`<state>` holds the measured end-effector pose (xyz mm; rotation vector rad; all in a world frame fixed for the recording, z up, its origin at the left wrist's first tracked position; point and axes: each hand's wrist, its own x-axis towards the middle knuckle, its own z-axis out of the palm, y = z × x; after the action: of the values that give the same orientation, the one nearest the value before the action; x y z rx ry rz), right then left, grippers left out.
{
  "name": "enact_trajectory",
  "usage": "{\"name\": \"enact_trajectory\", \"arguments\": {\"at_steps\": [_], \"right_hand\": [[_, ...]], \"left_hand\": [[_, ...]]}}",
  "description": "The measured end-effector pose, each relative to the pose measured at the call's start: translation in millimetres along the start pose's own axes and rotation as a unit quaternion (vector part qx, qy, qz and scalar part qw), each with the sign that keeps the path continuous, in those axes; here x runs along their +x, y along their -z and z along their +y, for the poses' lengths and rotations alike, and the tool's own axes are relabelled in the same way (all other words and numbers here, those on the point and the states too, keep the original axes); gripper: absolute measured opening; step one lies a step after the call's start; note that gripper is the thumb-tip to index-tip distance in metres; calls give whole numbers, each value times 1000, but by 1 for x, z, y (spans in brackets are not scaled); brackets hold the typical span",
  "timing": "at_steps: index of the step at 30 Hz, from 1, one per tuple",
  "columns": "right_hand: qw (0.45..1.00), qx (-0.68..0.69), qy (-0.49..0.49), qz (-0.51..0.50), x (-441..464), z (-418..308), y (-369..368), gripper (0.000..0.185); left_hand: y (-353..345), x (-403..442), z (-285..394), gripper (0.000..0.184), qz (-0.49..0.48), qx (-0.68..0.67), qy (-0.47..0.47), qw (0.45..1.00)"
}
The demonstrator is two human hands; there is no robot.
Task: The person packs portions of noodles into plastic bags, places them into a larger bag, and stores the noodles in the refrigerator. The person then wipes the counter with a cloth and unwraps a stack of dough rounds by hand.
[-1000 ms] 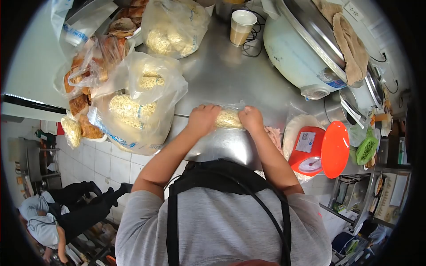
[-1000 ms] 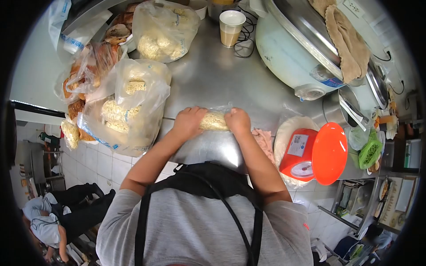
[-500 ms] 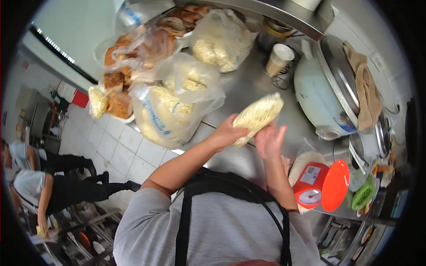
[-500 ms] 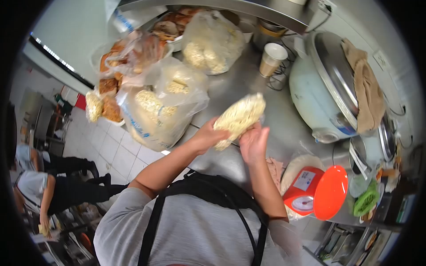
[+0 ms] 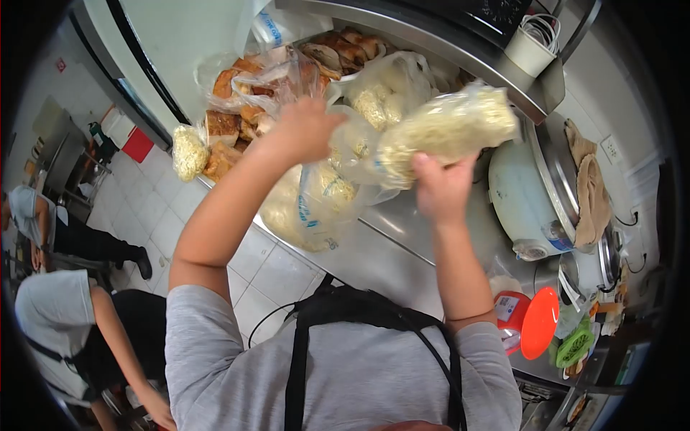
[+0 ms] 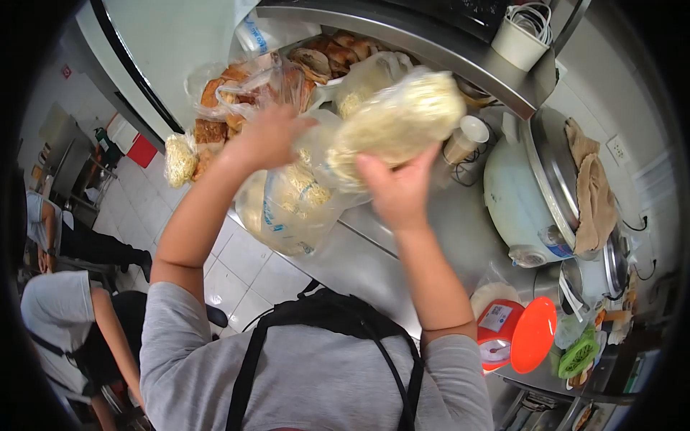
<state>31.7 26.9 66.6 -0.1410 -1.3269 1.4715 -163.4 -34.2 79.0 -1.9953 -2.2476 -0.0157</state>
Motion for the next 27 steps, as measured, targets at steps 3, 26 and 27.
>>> {"name": "enact_trajectory", "arguments": {"at_steps": [3, 26, 27], "right_hand": [[999, -23, 2, -37, -14, 30, -39, 72], [651, -670, -124, -336, 61, 172, 6, 53], [673, -655, -122, -321, 56, 180, 9, 53]], "left_hand": [[-67, 37, -13, 39, -47, -187, -100, 976], [-6, 81, -43, 24, 125, -452, -68, 881], [-10, 77, -41, 31, 160, -401, -60, 900]]}}
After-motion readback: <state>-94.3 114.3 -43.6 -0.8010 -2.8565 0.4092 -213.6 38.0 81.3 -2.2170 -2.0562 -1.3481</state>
